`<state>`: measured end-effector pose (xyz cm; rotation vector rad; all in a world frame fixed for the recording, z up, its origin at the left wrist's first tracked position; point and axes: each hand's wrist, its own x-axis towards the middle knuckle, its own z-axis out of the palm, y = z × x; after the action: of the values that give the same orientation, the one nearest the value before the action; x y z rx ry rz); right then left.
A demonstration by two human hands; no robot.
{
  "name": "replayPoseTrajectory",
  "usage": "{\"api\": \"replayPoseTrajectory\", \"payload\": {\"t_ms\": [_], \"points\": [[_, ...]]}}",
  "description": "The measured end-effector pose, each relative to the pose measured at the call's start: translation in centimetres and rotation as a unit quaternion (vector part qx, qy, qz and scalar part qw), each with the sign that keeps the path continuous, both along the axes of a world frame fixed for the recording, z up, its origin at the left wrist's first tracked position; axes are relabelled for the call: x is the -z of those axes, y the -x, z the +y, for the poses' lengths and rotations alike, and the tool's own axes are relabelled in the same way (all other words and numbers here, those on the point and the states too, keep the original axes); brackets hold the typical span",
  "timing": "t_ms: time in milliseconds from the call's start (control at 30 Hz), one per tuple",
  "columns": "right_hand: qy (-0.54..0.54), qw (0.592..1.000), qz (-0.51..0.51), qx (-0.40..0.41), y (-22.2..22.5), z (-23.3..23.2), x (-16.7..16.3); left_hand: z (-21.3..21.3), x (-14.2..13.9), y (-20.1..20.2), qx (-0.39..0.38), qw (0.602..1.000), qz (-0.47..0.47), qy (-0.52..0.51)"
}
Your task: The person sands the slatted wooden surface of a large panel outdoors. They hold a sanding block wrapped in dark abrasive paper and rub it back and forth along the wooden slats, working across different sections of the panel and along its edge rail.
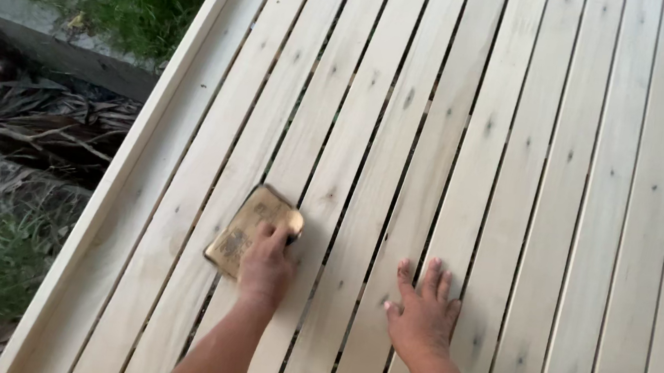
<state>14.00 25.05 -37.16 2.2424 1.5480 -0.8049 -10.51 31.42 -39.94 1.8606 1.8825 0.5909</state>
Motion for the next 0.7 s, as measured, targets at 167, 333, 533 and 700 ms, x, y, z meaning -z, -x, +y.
{"api": "replayPoseTrajectory", "payload": {"t_ms": [167, 333, 533, 700], "points": [[0.003, 0.999, 0.017, -0.027, -1.3, -0.4, 0.0, -10.6, 0.1, 5.2, -0.037, 0.995, 0.034, 0.084], [-0.048, 0.993, 0.058, -0.093, -6.1, -2.8, 1.0, -13.9, 5.8, 3.9, -0.093, 0.985, 0.029, 0.144], [-0.047, 0.996, 0.076, -0.028, -13.1, -5.3, 1.3, -13.3, 6.4, -10.6, 0.240, 0.952, -0.078, 0.173], [-0.011, 0.999, 0.034, 0.022, -17.9, -6.4, 0.3, -2.1, 2.7, -20.6, 0.116, 0.990, -0.076, 0.039]]}}
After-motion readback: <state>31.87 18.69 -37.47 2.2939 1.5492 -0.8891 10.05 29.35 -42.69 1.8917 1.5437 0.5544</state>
